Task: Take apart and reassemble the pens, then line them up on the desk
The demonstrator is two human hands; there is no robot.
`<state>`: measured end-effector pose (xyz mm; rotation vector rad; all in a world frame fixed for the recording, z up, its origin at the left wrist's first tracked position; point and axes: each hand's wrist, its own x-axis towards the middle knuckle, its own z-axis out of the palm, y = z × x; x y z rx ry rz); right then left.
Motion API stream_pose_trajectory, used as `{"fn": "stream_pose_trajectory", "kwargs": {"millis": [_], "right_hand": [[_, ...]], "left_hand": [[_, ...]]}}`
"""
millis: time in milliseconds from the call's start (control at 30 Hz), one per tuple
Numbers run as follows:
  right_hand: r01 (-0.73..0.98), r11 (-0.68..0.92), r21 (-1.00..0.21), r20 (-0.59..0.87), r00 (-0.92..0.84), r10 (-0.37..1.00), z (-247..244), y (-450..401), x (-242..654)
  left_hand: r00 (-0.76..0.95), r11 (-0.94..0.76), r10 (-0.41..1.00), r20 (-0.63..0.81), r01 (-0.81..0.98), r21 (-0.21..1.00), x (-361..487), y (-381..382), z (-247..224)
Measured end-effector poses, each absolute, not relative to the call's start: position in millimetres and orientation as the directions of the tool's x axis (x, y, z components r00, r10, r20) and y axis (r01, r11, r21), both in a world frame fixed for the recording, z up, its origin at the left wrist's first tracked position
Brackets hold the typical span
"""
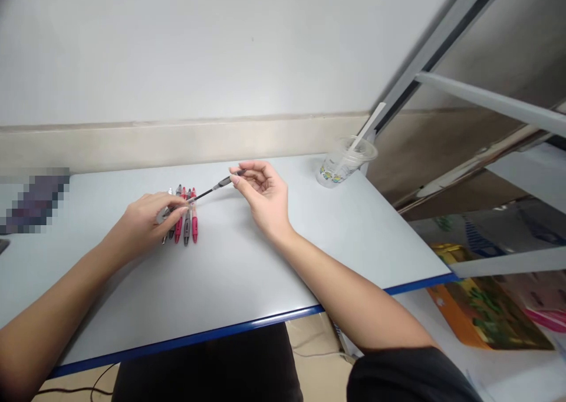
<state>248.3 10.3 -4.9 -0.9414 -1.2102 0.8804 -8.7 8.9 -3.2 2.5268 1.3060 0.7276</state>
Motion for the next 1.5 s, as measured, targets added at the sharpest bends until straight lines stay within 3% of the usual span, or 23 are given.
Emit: {"fn": "stream_pose_trajectory", "kwargs": {"millis": [600,867,1167,1500], "right_hand": [[-0.047,0.328,-0.944,0.323,0.092,0.942,-4,14,253],[0.006,0.350,-0.937,0.347,0.161,0.924,5,19,265],[-0.083,0.350,-0.933,0.338,0.132,0.932,-4,22,262],[-0.051,0.388,-0.920,0.381,0.115,0.918,-4,20,264]], "left_hand": [[0.463,-0.547,0.837,0.291,0.707,0.448,-8,11,-7],[0.440,-0.509,0.860,0.257,0.719,0.472,-9,12,-7],[0.459,-0.512,0.857,0.236,0.705,0.491,-9,13,-7],[0.452,-0.509,0.858,0.245,0.683,0.524,-10,15,-11]]}}
